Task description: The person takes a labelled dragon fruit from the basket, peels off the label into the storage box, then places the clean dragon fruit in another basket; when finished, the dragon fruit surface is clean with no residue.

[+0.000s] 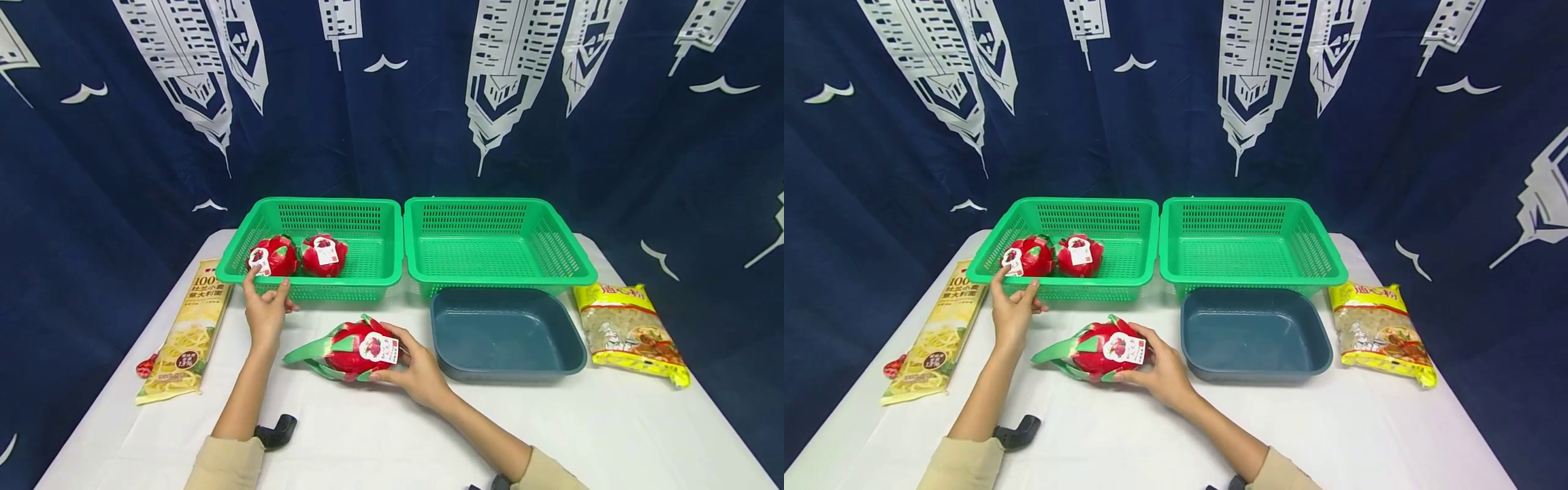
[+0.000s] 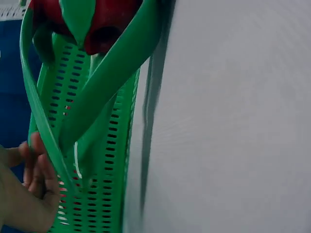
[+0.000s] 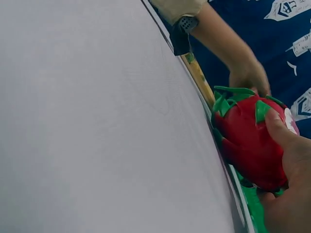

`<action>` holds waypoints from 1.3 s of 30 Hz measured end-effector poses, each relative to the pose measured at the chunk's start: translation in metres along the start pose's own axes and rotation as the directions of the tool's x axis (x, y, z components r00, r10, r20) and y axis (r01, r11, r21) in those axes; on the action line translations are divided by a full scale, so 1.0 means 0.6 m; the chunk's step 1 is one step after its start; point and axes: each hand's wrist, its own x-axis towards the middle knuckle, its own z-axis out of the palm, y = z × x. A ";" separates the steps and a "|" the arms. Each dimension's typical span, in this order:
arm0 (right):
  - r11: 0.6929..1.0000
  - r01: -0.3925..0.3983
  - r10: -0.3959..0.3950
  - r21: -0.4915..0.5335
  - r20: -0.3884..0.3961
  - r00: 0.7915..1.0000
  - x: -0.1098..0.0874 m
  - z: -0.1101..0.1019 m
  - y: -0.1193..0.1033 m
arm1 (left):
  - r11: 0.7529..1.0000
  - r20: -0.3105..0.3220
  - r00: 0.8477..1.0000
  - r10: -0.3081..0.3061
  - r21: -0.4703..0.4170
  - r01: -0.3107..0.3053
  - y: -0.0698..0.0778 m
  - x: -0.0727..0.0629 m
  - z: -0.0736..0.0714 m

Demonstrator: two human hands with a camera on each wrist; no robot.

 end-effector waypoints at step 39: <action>0.894 -0.170 0.346 0.414 -0.395 0.851 0.048 0.049 0.002 | 0.597 0.741 0.626 0.243 0.394 -0.698 -0.030 -0.053 0.020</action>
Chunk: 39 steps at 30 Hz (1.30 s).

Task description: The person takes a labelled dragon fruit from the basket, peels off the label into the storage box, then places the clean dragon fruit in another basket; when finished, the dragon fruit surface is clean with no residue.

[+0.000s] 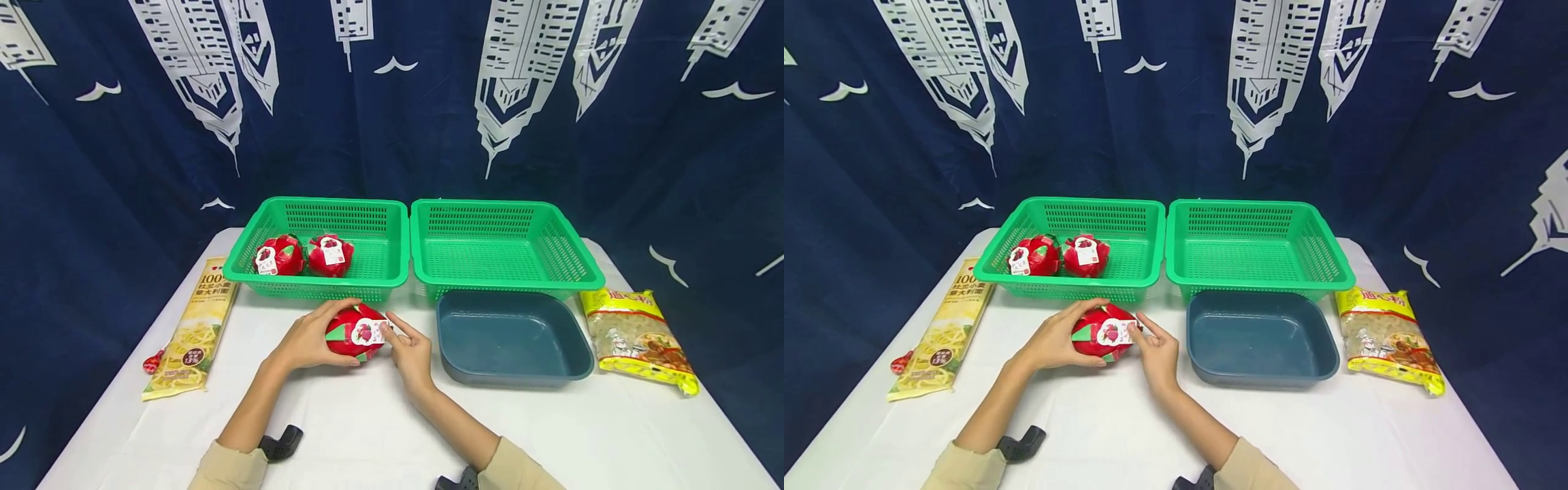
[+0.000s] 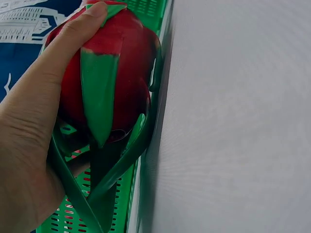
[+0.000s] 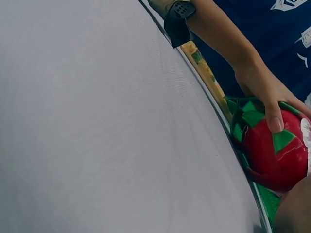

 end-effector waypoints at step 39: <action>0.525 0.471 0.173 -0.709 0.631 0.756 0.130 -0.277 -0.167 | 0.992 0.058 0.992 -0.109 -0.059 0.112 -0.003 0.001 -0.007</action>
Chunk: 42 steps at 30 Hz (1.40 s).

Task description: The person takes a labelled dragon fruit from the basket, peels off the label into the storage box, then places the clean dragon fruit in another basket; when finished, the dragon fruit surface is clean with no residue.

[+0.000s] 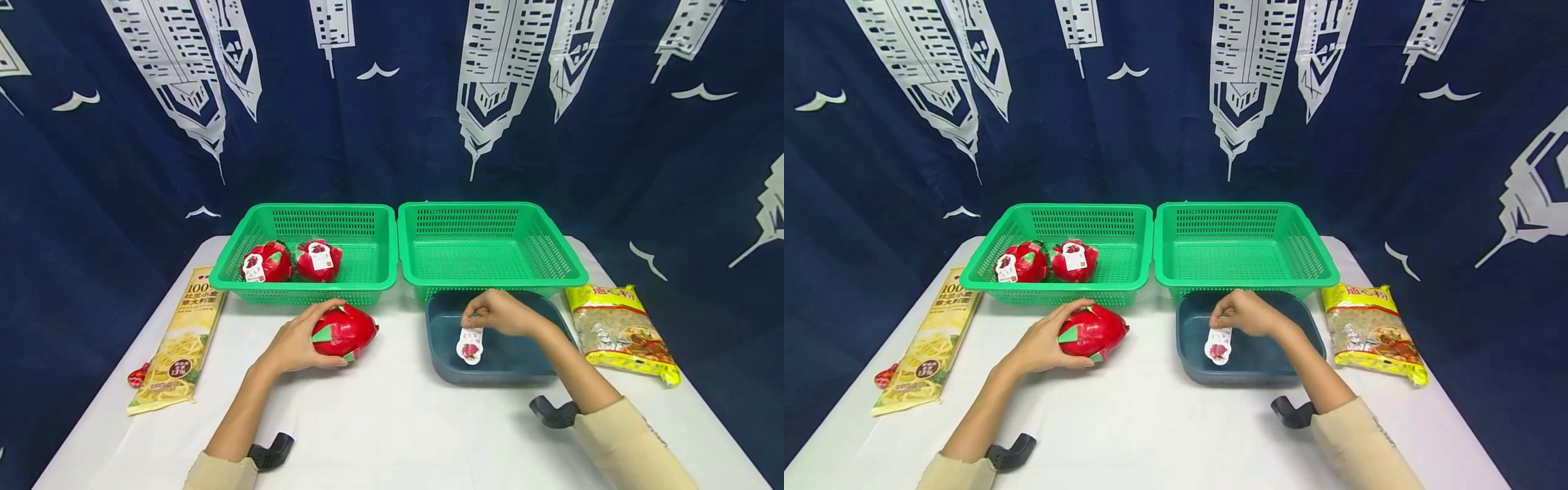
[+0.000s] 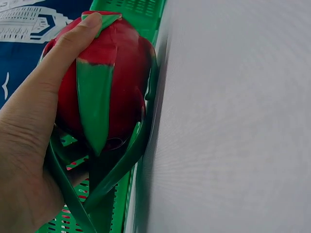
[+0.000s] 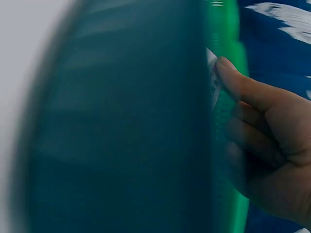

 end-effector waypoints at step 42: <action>0.965 -0.017 0.024 -0.263 0.026 0.999 -0.019 0.058 0.061 | 0.866 0.353 0.932 -0.078 -0.439 0.239 -0.006 -0.017 -0.057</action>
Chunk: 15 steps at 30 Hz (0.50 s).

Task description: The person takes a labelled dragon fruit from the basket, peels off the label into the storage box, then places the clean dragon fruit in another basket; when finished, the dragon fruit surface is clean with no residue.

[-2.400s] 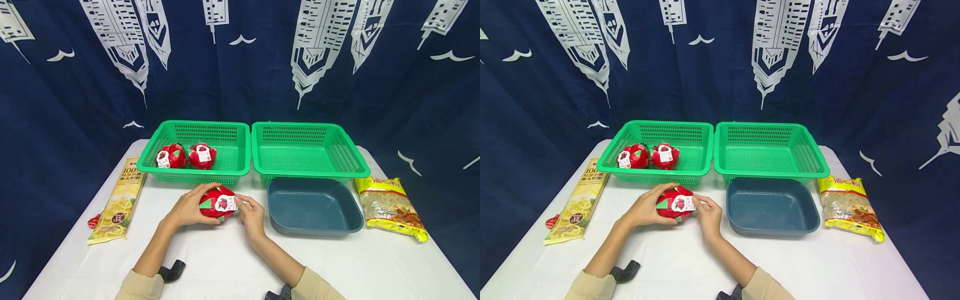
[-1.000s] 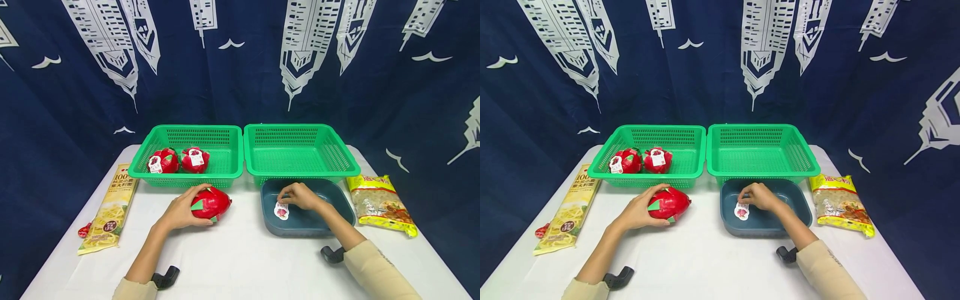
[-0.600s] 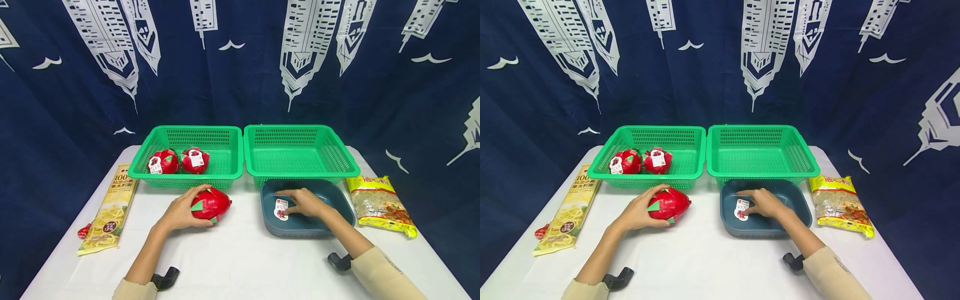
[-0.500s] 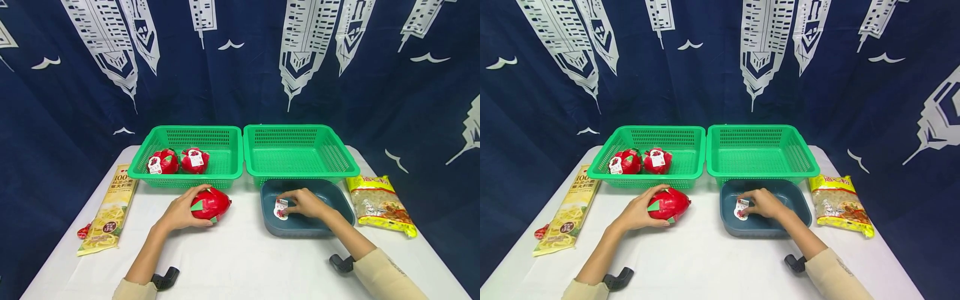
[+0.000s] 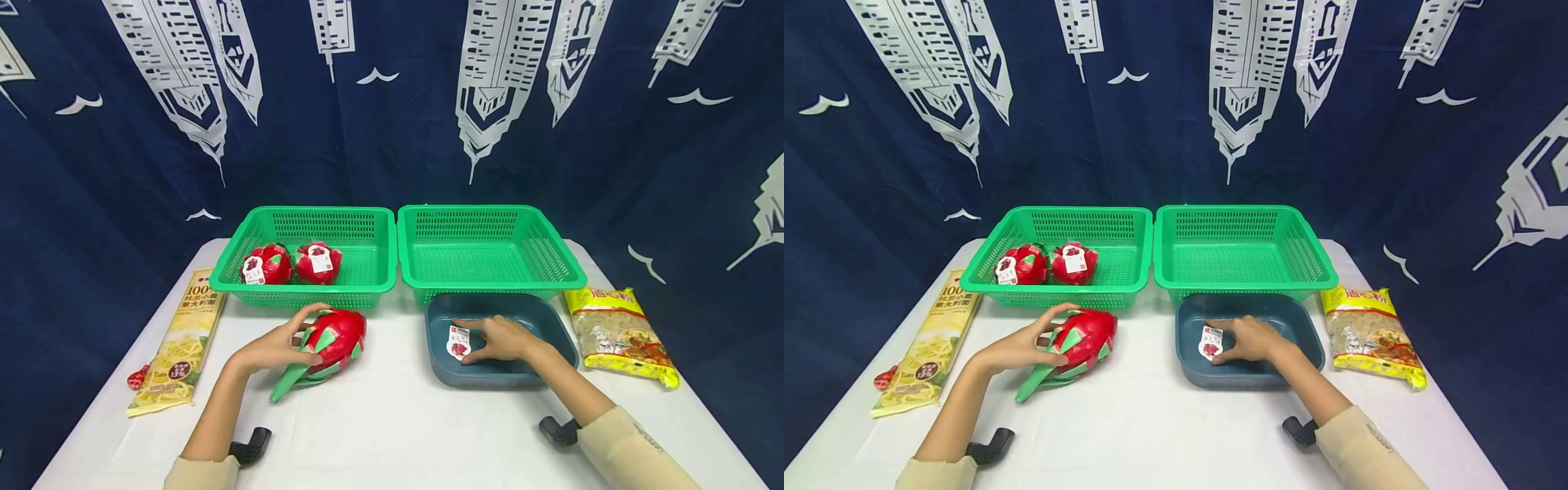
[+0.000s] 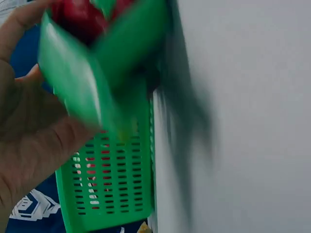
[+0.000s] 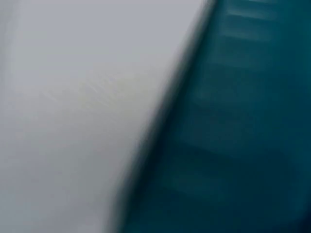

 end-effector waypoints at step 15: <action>0.978 -0.099 0.192 0.183 -0.608 0.771 -0.075 -0.182 0.079 | 0.967 0.052 0.990 0.135 0.211 -0.143 0.228 0.040 0.027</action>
